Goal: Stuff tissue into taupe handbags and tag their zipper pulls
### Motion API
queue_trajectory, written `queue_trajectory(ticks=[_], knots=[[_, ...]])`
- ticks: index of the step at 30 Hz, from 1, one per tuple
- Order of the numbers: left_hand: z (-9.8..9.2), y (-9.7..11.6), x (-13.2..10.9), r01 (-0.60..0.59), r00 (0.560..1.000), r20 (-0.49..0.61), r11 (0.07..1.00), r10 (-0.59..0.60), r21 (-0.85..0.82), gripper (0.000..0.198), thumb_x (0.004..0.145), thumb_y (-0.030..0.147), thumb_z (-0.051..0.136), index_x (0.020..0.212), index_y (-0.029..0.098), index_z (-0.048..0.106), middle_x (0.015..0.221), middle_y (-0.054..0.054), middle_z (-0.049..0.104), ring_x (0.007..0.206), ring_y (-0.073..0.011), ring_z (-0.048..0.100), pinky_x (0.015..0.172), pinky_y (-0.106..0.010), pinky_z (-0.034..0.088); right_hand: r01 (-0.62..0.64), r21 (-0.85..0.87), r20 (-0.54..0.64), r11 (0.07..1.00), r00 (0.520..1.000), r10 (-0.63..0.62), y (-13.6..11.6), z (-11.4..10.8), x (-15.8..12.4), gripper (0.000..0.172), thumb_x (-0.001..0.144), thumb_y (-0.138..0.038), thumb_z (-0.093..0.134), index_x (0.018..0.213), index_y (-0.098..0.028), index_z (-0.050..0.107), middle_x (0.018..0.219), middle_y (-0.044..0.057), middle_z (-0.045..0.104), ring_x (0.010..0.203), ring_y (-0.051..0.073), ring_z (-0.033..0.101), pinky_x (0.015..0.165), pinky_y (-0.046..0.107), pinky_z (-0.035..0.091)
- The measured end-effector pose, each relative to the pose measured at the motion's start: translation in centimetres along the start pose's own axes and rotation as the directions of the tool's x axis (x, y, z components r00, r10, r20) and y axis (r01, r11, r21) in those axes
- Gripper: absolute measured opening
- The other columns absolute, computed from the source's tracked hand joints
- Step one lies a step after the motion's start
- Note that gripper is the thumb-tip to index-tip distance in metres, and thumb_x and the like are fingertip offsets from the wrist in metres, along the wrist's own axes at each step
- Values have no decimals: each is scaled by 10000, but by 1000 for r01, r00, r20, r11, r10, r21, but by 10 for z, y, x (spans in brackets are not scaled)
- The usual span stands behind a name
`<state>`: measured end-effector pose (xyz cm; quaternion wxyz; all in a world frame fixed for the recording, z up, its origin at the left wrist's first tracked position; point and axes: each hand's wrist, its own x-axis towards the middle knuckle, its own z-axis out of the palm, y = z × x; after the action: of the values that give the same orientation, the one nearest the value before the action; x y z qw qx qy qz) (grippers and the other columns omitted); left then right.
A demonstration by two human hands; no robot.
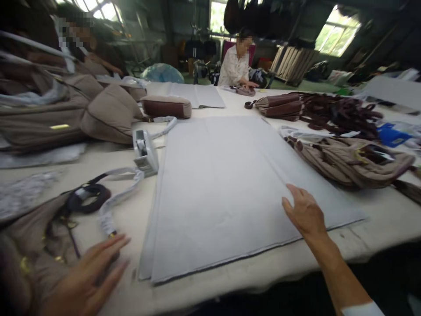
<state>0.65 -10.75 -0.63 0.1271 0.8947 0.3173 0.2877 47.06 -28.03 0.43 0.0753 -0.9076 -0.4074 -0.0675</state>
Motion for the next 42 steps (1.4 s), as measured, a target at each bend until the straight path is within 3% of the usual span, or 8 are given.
queue_trajectory(ticks=[4,6,9,15,18,23,32,42], knots=[[44,30,3,185,982,56,982,-183,-48,399,883,356,507,1245,188,505,1216,-138,579,1090,-263,586,890,-437,532,494,443,-64,749,850,-523,-125,5,-60,408,860,-247,484,1259,-164,462,1189,125,565,1114,233,514,954,367,441],[56,38,2,367,930,76,913,-359,-176,382,906,352,469,1248,184,487,1199,-139,593,1045,-235,620,836,-390,565,605,501,14,619,709,-705,-189,7,-91,529,786,-258,552,1291,-149,436,1262,148,526,1124,280,490,917,417,454],[56,36,-7,573,817,144,762,-558,-301,373,923,375,428,1234,178,486,1136,-129,629,1009,-213,646,809,-344,576,600,459,196,655,650,-734,-237,17,-105,369,715,-153,560,1084,-176,556,1139,118,583,978,286,533,772,426,478],[50,41,-21,449,893,67,868,-445,-211,276,892,320,494,1122,181,557,1106,-119,618,966,-211,642,747,-326,583,373,367,310,852,815,-490,-200,37,-52,156,773,-83,484,865,-178,567,966,77,580,947,224,506,789,314,436],[55,51,-18,163,985,63,983,-158,-82,338,823,287,610,1144,193,564,1190,-134,577,1085,-255,571,849,-395,541,363,376,310,853,818,-485,-189,36,-44,147,785,-86,474,844,-183,567,955,65,576,941,214,501,784,301,425],[71,49,-11,-115,982,148,992,120,-47,220,856,198,543,1058,210,627,1105,-106,641,1023,-253,579,824,-413,497,314,469,274,826,837,-473,-192,40,-49,150,779,-81,485,842,-186,571,946,59,582,927,214,500,795,312,425],[68,50,15,66,993,105,975,-45,-213,188,909,204,450,921,192,638,865,-41,705,835,-177,638,766,-320,504,166,824,105,542,895,-434,-169,6,-63,263,909,-363,479,1093,-192,557,1052,68,619,930,178,590,808,303,497],[57,50,30,320,946,78,875,-314,-364,175,831,351,581,872,218,687,929,-38,729,838,-194,682,726,-299,554,341,740,46,580,834,-550,-177,11,-86,227,813,-71,498,918,-206,647,956,69,630,900,200,567,806,347,490]])
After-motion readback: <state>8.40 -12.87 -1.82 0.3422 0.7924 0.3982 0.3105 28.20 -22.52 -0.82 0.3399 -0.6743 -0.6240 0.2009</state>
